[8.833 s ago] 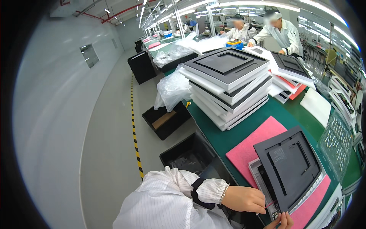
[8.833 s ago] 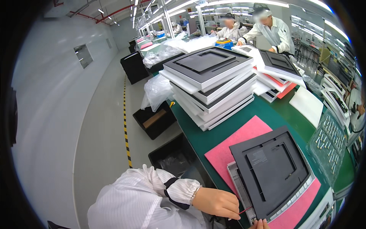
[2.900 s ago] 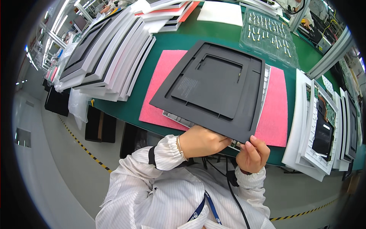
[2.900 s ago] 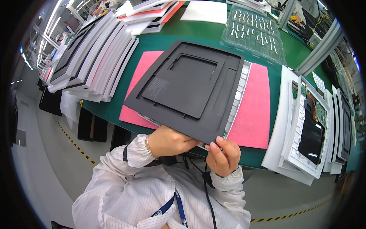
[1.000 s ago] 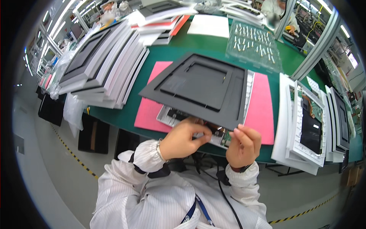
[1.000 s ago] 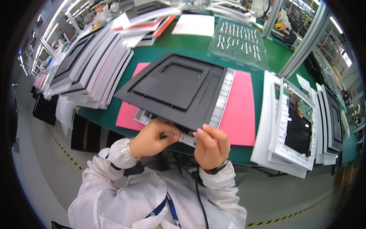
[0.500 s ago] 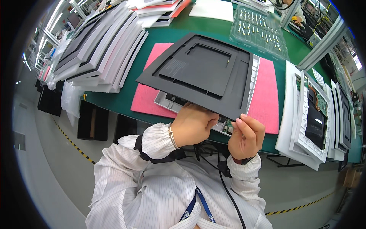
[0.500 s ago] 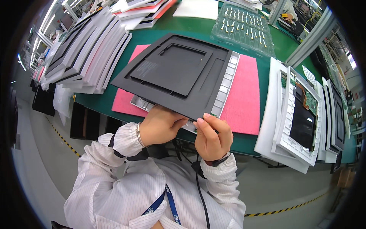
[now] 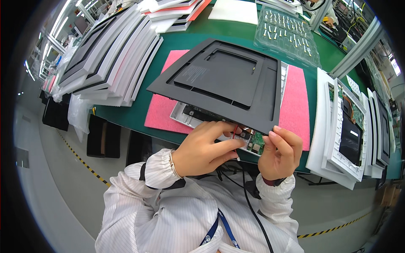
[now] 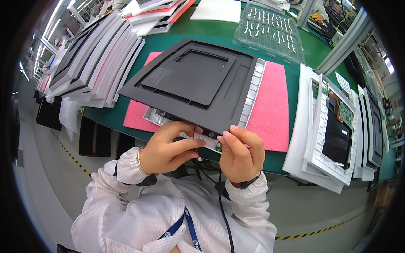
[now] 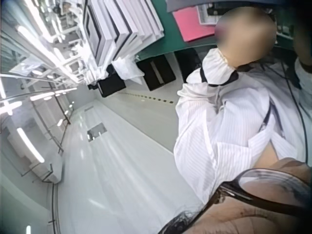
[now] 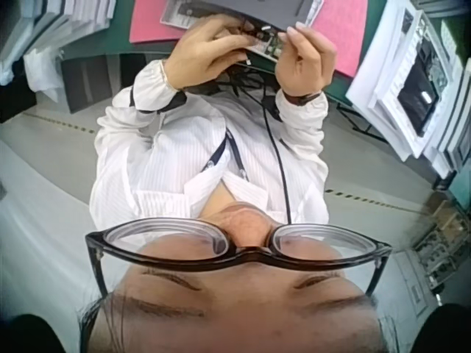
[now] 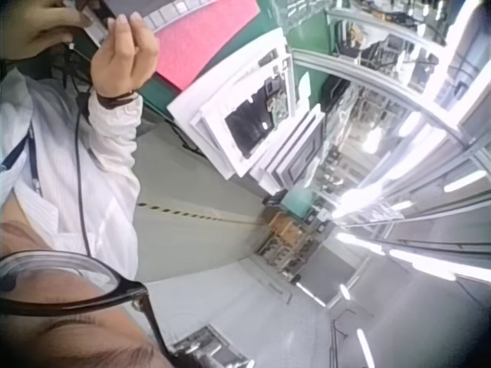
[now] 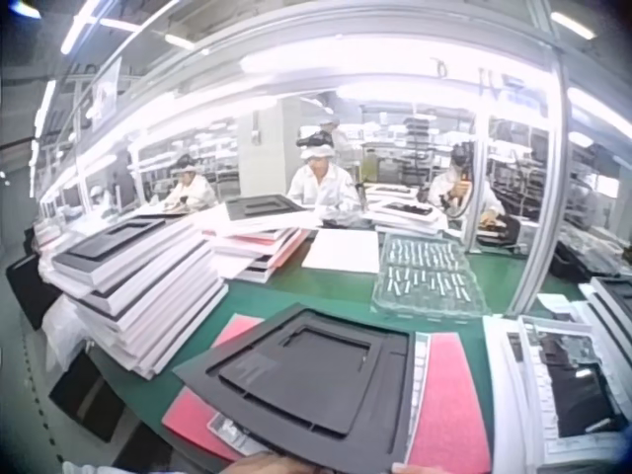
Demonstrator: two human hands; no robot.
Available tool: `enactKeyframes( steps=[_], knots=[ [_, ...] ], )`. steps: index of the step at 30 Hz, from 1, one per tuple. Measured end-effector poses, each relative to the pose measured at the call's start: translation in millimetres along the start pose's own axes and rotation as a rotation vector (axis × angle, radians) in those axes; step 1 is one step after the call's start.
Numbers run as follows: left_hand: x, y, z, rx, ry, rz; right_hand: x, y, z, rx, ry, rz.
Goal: The person assembles a flat-screen monitor by connecting internal ribbon cables and wires to the circuit board, then attaching the back cover. The assembly is performed on a pink mat in a factory setting.
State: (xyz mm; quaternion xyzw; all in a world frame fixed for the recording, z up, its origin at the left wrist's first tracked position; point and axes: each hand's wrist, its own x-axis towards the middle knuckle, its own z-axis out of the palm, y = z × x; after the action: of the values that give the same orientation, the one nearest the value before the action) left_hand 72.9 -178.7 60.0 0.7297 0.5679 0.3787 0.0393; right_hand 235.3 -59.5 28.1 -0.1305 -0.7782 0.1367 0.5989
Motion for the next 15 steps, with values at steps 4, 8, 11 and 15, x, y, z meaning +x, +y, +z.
enactKeyframes(
  steps=[4,8,11,15],
  knots=[
    [-4.6,-11.3,-3.3,0.052,0.037,0.09,6.2,-2.1,-1.2,-0.014,0.006,-0.005],
    [7.4,-15.2,-16.4,0.219,0.043,0.253,14.3,-2.1,-1.6,-0.034,0.018,0.005],
    [14.6,-15.2,-19.9,0.267,0.101,0.352,23.7,-0.8,-1.1,-0.039,0.034,-0.006],
    [19.9,-19.8,-22.3,0.187,0.172,0.446,34.9,-2.7,-0.7,-0.043,0.046,-0.003]
  ],
)
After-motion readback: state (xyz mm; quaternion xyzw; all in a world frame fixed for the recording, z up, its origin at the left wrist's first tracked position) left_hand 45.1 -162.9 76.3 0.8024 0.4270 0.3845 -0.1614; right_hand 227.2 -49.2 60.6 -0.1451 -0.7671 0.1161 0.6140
